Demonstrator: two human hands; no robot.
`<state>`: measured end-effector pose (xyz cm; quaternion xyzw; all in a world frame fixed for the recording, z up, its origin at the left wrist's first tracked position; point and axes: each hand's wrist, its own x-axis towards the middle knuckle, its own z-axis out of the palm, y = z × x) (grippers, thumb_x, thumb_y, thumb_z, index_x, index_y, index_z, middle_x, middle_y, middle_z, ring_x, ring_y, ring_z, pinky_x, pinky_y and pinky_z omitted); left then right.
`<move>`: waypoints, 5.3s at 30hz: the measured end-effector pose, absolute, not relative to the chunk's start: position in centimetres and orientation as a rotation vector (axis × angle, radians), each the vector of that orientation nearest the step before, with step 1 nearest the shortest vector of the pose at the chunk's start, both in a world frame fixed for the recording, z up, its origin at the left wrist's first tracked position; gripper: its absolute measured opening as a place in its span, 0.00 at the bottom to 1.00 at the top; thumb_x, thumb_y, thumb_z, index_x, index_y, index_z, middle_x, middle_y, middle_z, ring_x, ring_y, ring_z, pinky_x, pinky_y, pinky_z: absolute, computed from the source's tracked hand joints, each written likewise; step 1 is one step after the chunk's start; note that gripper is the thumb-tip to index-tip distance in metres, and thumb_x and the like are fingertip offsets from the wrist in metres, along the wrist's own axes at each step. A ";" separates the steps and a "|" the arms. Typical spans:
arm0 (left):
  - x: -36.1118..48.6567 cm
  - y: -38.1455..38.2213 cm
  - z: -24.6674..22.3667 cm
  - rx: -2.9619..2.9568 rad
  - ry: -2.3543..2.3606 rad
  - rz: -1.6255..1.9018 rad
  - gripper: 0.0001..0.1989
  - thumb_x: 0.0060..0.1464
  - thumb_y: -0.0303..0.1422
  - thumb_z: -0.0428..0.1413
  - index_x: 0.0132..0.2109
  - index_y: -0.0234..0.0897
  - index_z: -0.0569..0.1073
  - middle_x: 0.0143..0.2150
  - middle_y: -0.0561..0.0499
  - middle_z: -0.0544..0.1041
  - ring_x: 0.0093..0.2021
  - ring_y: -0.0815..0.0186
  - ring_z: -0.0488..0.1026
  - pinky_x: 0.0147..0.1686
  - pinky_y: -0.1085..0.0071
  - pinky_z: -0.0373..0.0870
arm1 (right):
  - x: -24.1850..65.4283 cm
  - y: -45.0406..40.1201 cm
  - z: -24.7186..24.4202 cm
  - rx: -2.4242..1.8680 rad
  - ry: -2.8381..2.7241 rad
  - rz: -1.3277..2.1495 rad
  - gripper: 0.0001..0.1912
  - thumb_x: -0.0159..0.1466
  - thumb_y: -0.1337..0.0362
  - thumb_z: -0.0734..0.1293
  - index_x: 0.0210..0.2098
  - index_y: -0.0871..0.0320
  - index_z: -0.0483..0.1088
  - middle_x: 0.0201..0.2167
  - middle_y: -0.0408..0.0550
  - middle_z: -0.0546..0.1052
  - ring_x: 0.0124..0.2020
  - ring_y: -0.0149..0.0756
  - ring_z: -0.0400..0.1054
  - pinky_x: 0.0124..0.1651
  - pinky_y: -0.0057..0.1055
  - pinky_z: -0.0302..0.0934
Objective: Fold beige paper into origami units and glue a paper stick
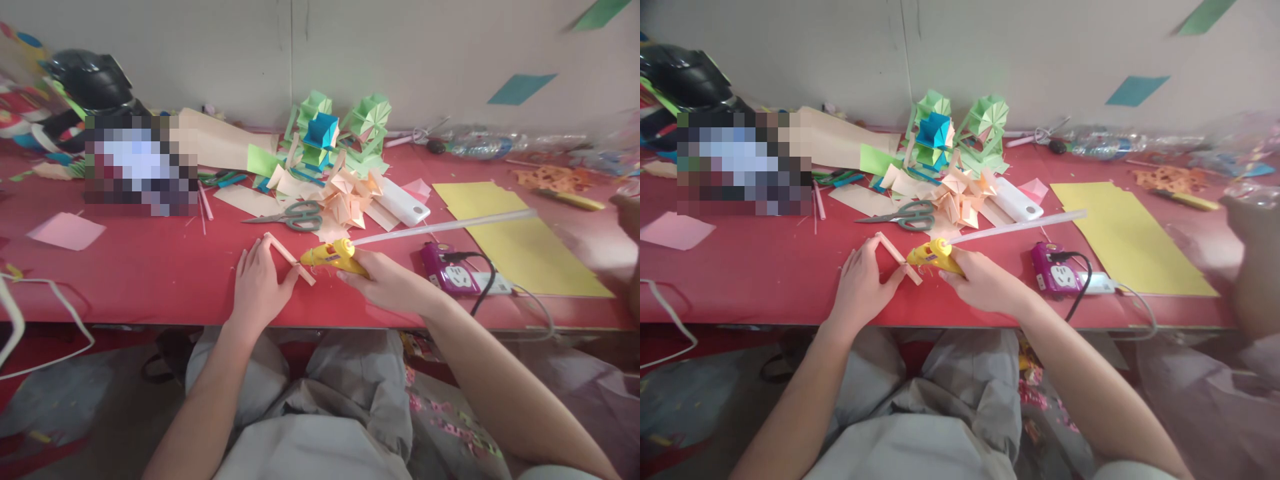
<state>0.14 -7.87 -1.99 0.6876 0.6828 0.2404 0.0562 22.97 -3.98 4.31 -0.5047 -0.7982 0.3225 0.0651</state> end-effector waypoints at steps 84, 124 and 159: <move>0.1 -7.8 -2.2 2.076 2.071 0.732 0.35 0.60 0.40 0.58 0.67 0.29 0.58 0.69 0.32 0.65 0.70 0.44 0.61 0.69 0.45 0.56 | 24.7 -6.8 5.5 -1.652 -2.456 0.919 0.13 0.68 0.58 0.60 0.28 0.55 0.58 0.25 0.45 0.69 0.23 0.31 0.57 0.27 0.30 0.50; 0.1 -7.8 -2.4 2.089 2.054 0.792 0.34 0.60 0.41 0.57 0.67 0.31 0.57 0.68 0.31 0.66 0.70 0.44 0.62 0.68 0.45 0.57 | 29.0 -2.0 -0.6 -1.898 -1.612 0.261 0.18 0.61 0.56 0.66 0.47 0.58 0.68 0.42 0.59 0.77 0.40 0.49 0.70 0.43 0.42 0.64; 0.2 -7.7 -2.3 2.153 2.056 0.714 0.27 0.62 0.41 0.54 0.64 0.35 0.63 0.69 0.35 0.65 0.70 0.47 0.61 0.67 0.46 0.58 | 18.6 -7.8 -0.6 -1.131 -2.504 0.132 0.15 0.73 0.64 0.59 0.45 0.57 0.79 0.38 0.51 0.78 0.37 0.38 0.67 0.41 0.35 0.62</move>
